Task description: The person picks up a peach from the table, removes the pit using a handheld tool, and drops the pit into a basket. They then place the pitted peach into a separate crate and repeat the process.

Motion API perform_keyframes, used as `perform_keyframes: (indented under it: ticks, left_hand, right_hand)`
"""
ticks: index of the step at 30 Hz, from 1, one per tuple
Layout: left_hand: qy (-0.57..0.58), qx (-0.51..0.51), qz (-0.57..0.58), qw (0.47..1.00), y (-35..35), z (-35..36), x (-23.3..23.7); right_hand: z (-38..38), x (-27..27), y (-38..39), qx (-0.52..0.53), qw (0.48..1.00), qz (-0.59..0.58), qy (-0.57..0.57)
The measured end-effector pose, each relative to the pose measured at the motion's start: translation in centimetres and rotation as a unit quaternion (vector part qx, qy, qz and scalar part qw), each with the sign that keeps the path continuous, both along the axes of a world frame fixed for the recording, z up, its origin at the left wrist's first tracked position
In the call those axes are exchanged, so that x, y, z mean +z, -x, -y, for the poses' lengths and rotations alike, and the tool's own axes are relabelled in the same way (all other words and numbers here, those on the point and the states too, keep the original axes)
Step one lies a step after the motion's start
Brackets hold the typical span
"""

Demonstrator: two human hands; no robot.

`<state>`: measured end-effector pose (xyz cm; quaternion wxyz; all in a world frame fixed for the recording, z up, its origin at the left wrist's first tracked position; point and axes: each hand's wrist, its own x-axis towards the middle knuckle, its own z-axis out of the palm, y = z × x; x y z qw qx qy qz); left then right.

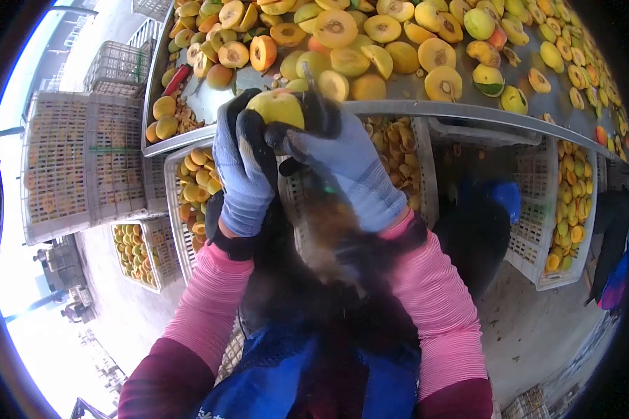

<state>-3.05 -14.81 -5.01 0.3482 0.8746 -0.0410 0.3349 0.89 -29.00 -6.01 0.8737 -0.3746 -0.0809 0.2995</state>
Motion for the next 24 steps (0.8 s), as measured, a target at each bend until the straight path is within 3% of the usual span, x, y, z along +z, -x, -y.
perform_keyframes:
  ticks: [2, 4, 6, 8, 11, 12, 14, 18, 22, 24]
  left_hand:
    - [-0.037, -0.003, 0.015, 0.999, 0.2, 0.2, 0.0]
    - [0.035, -0.019, -0.002, 0.999, 0.2, 0.3, -0.1]
    - [0.211, -0.053, -0.049, 0.975, 0.1, 0.2, -0.5]
    - [0.242, -0.047, -0.067, 0.967, 0.3, 0.5, -0.5]
    - [0.289, -0.058, -0.079, 0.952, 0.5, 0.4, -1.1]
    - [0.303, -0.066, -0.08, 0.947, 0.4, 0.2, -1.3]
    - [0.233, -0.061, -0.045, 0.97, 0.5, 0.3, -0.9]
    - [0.111, -0.08, 0.053, 0.989, 0.4, -0.3, -1.1]
    - [-0.036, -0.053, 0.096, 0.993, 1.3, -0.1, -1.2]
    - [0.026, -0.09, 0.058, 0.994, 0.9, 0.2, -1.1]
  right_hand:
    - [-0.1, 0.4, 0.2, -0.008, 1.0, 0.023, 0.018]
    - [-0.7, 0.7, 0.5, -0.037, 0.995, 0.065, 0.064]
    - [-1.2, 0.8, 0.6, -0.073, 0.986, 0.116, 0.097]
    - [-1.4, 0.8, 0.7, -0.107, 0.975, 0.164, 0.103]
    - [-1.0, 1.6, 0.6, -0.1, 0.937, 0.248, 0.225]
    - [-1.0, 1.4, 0.7, -0.097, 0.949, 0.228, 0.193]
    - [-1.0, 0.8, 0.9, -0.09, 0.969, 0.191, 0.126]
    - [0.7, 2.2, 1.2, 0.026, 0.999, -0.012, 0.033]
    - [2.7, 4.0, 0.8, 0.101, 0.987, -0.097, 0.078]
    - [3.2, 3.9, 0.8, 0.109, 0.985, -0.103, 0.089]
